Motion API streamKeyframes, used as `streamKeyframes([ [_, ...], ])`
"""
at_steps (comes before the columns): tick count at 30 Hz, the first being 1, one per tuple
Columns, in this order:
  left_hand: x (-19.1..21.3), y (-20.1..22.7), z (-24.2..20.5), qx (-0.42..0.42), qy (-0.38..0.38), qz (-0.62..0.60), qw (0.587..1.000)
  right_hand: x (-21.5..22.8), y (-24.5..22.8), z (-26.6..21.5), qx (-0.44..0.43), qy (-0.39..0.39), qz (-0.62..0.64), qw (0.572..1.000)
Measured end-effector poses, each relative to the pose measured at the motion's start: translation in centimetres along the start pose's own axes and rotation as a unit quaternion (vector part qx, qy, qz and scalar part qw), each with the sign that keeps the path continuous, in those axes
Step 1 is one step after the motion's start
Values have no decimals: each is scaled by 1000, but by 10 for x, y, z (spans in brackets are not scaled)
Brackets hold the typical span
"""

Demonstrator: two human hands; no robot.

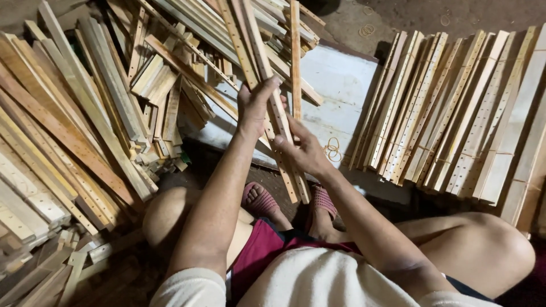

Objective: The person sits on the floor and sorts long wooden slats with pre-drilled holes, picking them up from a pile, aligning them, and stacking them into neat bundles. The person occasionally uses rubber bands to secure the bundles.

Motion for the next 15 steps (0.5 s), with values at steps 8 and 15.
streamKeyframes([
  [8, 46, 18, 12, -19, 97, 34, 994, -48, 10, -2, -36, -115, -177, 977],
  [15, 64, 26, 28, 68, 34, -59, 995, -70, 32, 15, -91, -129, -144, 977],
])
Point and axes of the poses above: each hand's wrist, its own z-axis towards the middle knuckle, its own x-axis out of the back of the hand, y = z × x, the point moved 3 cm from there along z, towards the middle knuckle, and after that the axes turned 6 degrees about y, right-handed, at the moved point
